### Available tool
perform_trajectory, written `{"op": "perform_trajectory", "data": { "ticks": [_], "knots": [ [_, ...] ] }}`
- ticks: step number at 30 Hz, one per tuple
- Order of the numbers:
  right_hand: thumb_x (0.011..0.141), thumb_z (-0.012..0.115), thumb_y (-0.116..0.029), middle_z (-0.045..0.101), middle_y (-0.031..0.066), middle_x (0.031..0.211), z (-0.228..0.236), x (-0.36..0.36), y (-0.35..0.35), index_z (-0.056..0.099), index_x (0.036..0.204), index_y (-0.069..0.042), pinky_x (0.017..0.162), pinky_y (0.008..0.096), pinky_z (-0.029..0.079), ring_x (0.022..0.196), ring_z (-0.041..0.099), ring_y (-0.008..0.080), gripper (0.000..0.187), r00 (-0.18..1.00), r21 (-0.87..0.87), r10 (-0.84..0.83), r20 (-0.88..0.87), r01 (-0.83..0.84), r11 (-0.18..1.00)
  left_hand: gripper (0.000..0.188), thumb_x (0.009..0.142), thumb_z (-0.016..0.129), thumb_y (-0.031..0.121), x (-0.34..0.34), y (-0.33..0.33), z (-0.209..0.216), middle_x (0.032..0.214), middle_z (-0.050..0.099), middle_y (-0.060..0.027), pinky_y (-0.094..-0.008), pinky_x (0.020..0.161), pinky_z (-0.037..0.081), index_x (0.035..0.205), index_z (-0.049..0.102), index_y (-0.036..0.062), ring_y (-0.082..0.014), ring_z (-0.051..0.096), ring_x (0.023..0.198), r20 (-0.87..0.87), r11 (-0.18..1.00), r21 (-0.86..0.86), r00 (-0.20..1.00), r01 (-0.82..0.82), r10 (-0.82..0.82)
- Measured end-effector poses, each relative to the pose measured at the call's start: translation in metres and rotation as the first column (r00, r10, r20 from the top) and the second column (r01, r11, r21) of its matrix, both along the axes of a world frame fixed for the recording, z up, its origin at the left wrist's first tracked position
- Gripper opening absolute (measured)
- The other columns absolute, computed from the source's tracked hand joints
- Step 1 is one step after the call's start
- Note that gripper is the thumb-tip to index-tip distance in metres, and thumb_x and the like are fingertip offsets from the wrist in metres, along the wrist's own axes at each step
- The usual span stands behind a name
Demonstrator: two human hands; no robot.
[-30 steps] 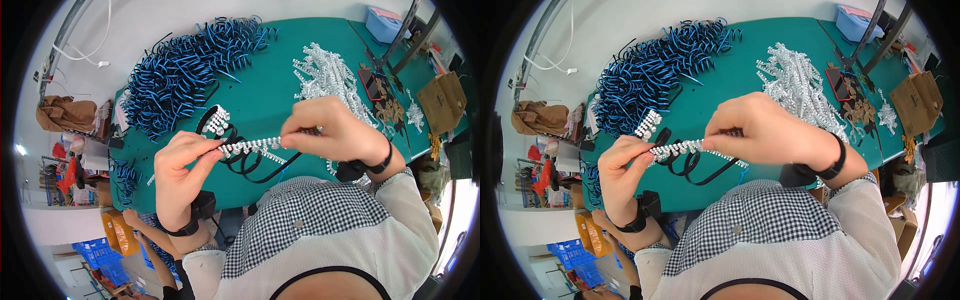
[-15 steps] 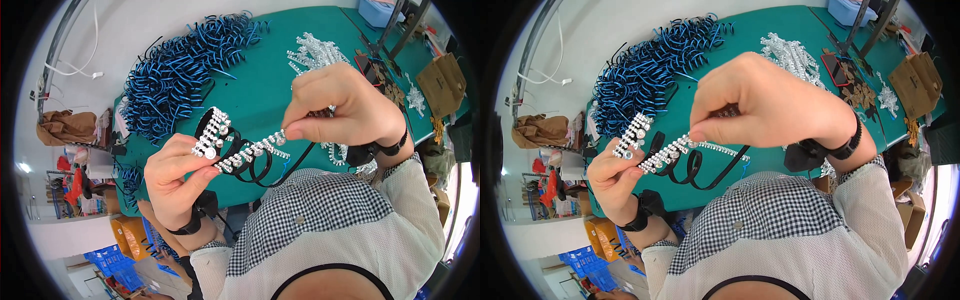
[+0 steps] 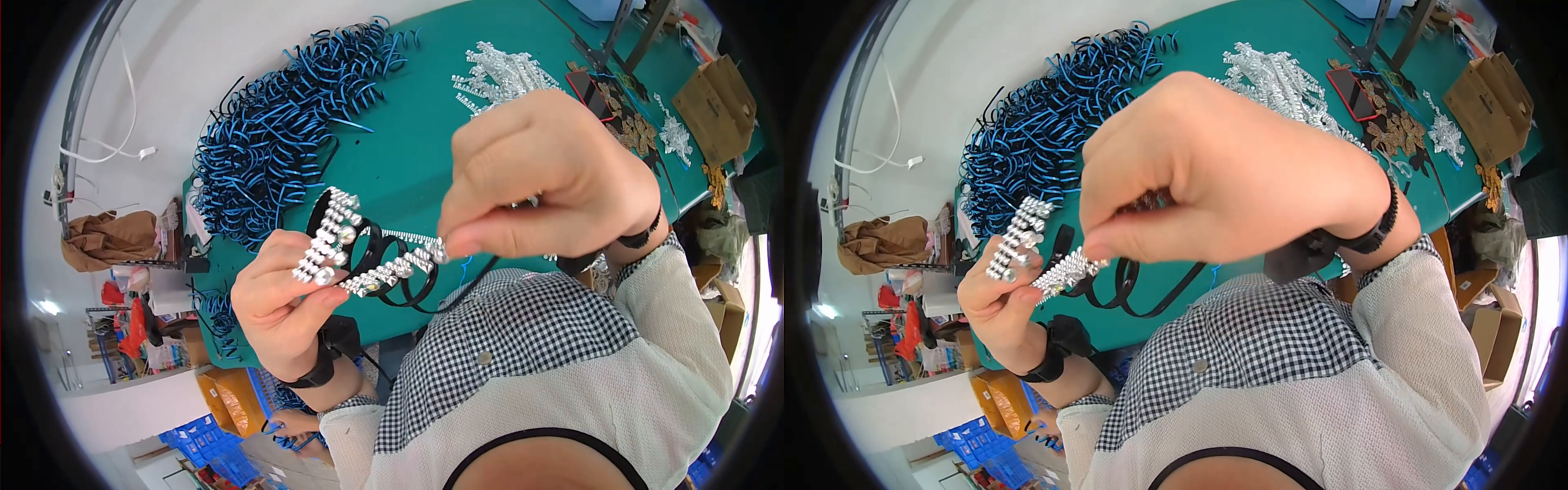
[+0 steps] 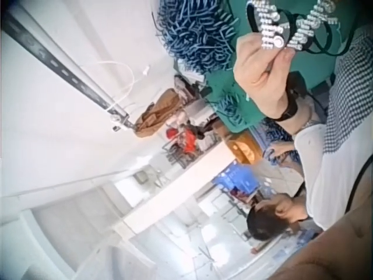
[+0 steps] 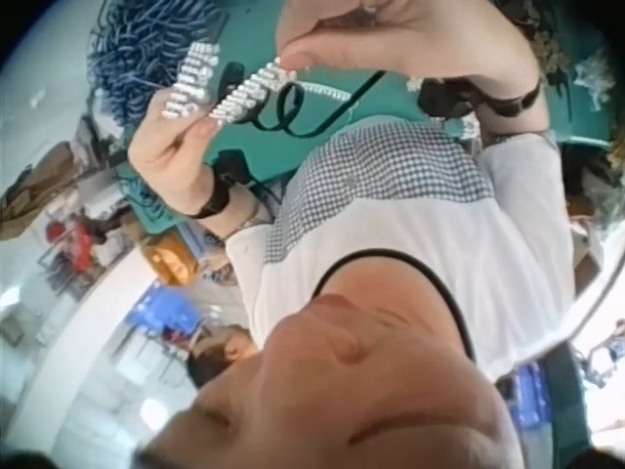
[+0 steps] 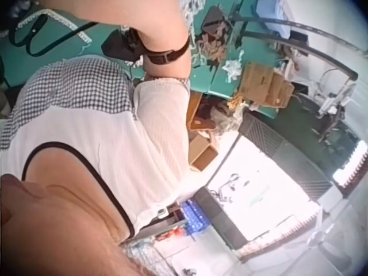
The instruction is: The recorder is seen assembling small white shoe components onto a black coiled band.
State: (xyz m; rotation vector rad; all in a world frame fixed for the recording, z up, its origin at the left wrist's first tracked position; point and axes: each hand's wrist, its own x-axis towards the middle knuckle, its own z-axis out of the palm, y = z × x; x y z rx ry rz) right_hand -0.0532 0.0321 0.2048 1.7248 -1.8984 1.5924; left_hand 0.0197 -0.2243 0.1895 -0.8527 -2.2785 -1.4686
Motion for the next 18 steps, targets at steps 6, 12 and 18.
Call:
{"op": "perform_trajectory", "data": {
  "ticks": [6, 12, 18],
  "knots": [
    [0.074, 0.068, -0.009, 0.057, 0.0034, 0.063, -0.012, -0.008, 0.004, 0.066, 0.078, -0.001, 0.045, 0.0239, 0.036, 0.053, 0.049, 0.0101, 0.009, 0.971, 0.081, -0.024, 0.236, 0.005, 0.997, 0.019, 0.058, 0.075, 0.01, 0.0, 0.004, -0.005, 0.067, 0.062, -0.0081, -0.0314, 0.061, 0.039, 0.067, 0.062, -0.0004, -0.0224, 0.052, 0.066, 0.038, 0.993, 0.117, 0.999, -0.022, 0.017],
    [0.076, 0.067, -0.01, 0.059, 0.0039, 0.069, -0.026, -0.018, 0.0, 0.065, 0.082, 0.0, 0.052, 0.022, 0.042, 0.061, 0.053, 0.0081, 0.012, 0.932, 0.09, 0.069, 0.357, -0.108, 0.99, 0.025, 0.057, 0.079, 0.017, 0.0, 0.005, -0.012, 0.066, 0.061, -0.0079, -0.0302, 0.056, 0.038, 0.065, 0.06, 0.0018, -0.022, 0.052, 0.062, 0.114, 0.971, 0.238, 0.993, -0.006, -0.021],
    [0.076, 0.066, -0.009, 0.06, 0.0039, 0.07, -0.037, -0.022, -0.009, 0.067, 0.086, -0.001, 0.052, 0.0224, 0.04, 0.061, 0.052, 0.0092, 0.013, 0.89, -0.008, 0.18, 0.419, -0.195, 0.981, 0.031, 0.074, 0.066, 0.01, -0.011, 0.018, -0.021, 0.062, 0.047, -0.008, -0.021, 0.049, 0.035, 0.056, 0.044, -0.0028, -0.0103, 0.042, 0.054, -0.038, 0.954, 0.291, 0.997, 0.075, -0.066]
  ]
}}
